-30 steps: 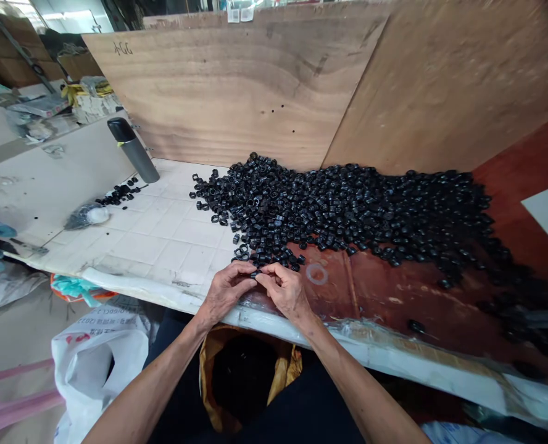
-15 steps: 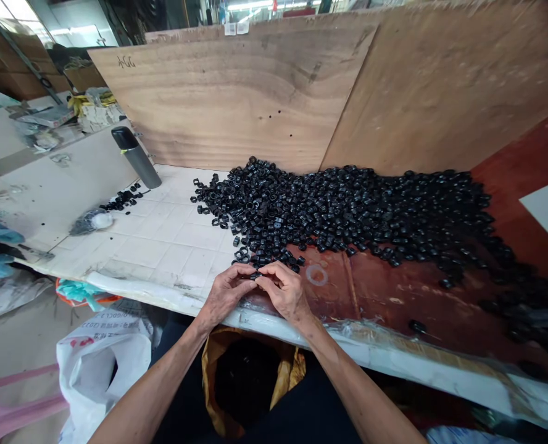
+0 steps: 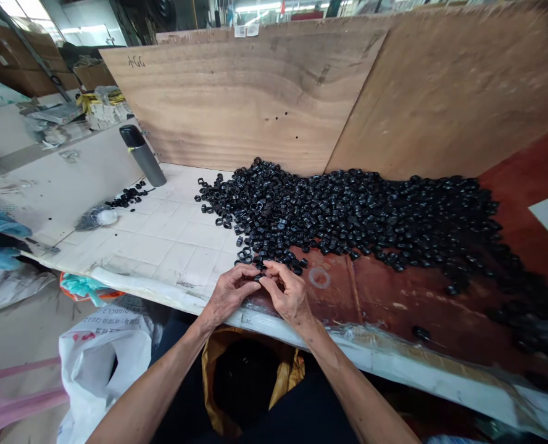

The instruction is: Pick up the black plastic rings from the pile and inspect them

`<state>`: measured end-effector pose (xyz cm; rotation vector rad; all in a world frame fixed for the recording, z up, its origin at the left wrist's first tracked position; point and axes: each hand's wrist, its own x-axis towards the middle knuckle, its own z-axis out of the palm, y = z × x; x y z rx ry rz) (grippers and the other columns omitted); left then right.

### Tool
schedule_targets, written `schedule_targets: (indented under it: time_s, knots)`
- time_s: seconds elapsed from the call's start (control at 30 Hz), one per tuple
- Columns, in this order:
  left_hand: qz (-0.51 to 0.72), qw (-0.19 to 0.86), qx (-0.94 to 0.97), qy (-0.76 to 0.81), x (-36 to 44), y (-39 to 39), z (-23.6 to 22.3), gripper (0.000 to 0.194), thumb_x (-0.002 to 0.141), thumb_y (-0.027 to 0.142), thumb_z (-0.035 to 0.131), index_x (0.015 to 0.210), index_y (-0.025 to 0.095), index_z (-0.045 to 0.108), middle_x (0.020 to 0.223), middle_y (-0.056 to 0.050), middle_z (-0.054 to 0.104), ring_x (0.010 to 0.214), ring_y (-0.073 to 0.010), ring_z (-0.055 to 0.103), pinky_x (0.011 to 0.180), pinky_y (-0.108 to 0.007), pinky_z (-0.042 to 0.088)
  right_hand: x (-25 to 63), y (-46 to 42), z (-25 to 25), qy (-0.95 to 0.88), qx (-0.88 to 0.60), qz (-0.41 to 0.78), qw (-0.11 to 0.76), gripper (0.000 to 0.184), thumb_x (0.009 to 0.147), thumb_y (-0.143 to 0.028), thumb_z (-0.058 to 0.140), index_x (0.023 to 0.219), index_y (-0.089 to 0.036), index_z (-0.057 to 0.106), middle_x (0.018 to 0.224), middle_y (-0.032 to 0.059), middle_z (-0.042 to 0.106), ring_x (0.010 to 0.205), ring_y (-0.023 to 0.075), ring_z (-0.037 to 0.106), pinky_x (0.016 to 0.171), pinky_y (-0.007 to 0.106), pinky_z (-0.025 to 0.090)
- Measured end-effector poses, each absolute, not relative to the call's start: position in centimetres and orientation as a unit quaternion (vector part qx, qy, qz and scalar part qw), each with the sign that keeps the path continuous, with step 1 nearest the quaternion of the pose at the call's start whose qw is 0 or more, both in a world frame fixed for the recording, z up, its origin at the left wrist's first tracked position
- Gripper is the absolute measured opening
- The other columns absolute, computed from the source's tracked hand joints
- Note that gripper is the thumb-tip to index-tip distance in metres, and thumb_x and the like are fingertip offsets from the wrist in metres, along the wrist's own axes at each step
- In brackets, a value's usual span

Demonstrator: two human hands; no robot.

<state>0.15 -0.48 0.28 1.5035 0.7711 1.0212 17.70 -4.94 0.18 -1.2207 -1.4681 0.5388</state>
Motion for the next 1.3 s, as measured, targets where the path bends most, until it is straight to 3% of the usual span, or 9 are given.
schedule_targets:
  time_s: [0.1,0.27,0.43,0.63,0.77,0.97,1.07,1.3]
  knots:
    - [0.432,0.539,0.647,0.322,0.1,-0.5,0.2,0.022,0.085,0.034,0.078,0.101,0.019,0.073,0.109,-0.009,0.071,0.109,-0.0225,0.067,0.103,-0.040,0.053,17.6,-5.0,-0.1,-0.618,-0.526,0.226,0.538,0.027,0.095,-0.032,0.062,0.119,-0.022,0.066,0.076,0.0013,0.070,0.065,0.0170,0.065,0.066,0.028,0.056]
    - [0.437,0.545,0.635,0.329,0.1,-0.6,0.4,0.020,0.087,0.033,0.077,0.101,0.020,0.073,0.110,-0.008,0.070,0.106,-0.0210,0.067,0.101,-0.037,0.054,17.7,-5.2,0.6,-0.622,-0.514,0.256,0.532,0.016,0.093,-0.031,0.062,0.103,-0.022,0.070,0.084,0.0044,0.073,0.067,0.0176,0.067,0.063,0.028,0.055]
    - [0.438,0.539,0.647,0.315,0.2,-0.7,0.5,0.021,0.084,0.030,0.079,0.102,0.020,0.074,0.109,-0.008,0.070,0.107,-0.0212,0.066,0.101,-0.038,0.053,17.8,-5.0,0.8,-0.582,-0.517,0.334,0.532,0.012,0.093,-0.032,0.065,0.094,-0.021,0.071,0.072,0.0001,0.068,0.059,0.0152,0.063,0.055,0.025,0.051]
    - [0.424,0.571,0.613,0.345,0.1,-0.5,0.3,0.021,0.081,0.031,0.081,0.097,0.019,0.075,0.106,-0.006,0.072,0.103,-0.0210,0.067,0.098,-0.036,0.053,18.0,-4.9,1.2,-0.644,-0.464,0.249,0.556,0.012,0.092,-0.018,0.062,0.092,-0.023,0.073,0.099,0.0061,0.072,0.095,0.0219,0.069,0.088,0.035,0.055]
    - [0.408,0.601,0.588,0.355,0.0,-0.4,0.3,0.027,0.080,0.033,0.082,0.102,0.018,0.076,0.104,-0.006,0.074,0.096,-0.0206,0.068,0.093,-0.035,0.055,17.9,-5.1,1.1,-0.653,-0.457,0.232,0.557,0.017,0.091,-0.014,0.060,0.097,-0.023,0.073,0.104,0.0065,0.073,0.100,0.0225,0.069,0.093,0.038,0.055]
    - [0.429,0.544,0.637,0.337,-0.1,-0.6,0.6,0.022,0.084,0.033,0.079,0.101,0.019,0.078,0.110,-0.008,0.074,0.107,-0.0225,0.068,0.103,-0.037,0.052,17.7,-5.2,0.2,-0.617,-0.504,0.236,0.556,0.029,0.091,-0.027,0.067,0.120,-0.022,0.068,0.097,0.0051,0.074,0.080,0.0185,0.070,0.075,0.030,0.059]
    - [0.445,0.515,0.663,0.311,-0.2,-0.6,0.3,0.021,0.086,0.031,0.078,0.104,0.020,0.077,0.111,-0.009,0.073,0.109,-0.0221,0.068,0.102,-0.037,0.053,17.6,-5.2,0.1,-0.622,-0.511,0.232,0.547,0.021,0.094,-0.033,0.065,0.109,-0.020,0.071,0.096,0.0063,0.075,0.080,0.0189,0.071,0.074,0.028,0.059]
    - [0.470,0.443,0.708,0.287,-0.3,-0.7,-0.4,0.017,0.089,0.023,0.075,0.106,0.022,0.076,0.111,-0.008,0.071,0.106,-0.0200,0.068,0.098,-0.036,0.054,17.3,-5.1,0.8,-0.571,-0.530,0.334,0.530,0.018,0.091,-0.038,0.066,0.091,-0.019,0.067,0.058,-0.0030,0.062,0.046,0.0122,0.057,0.047,0.021,0.047]
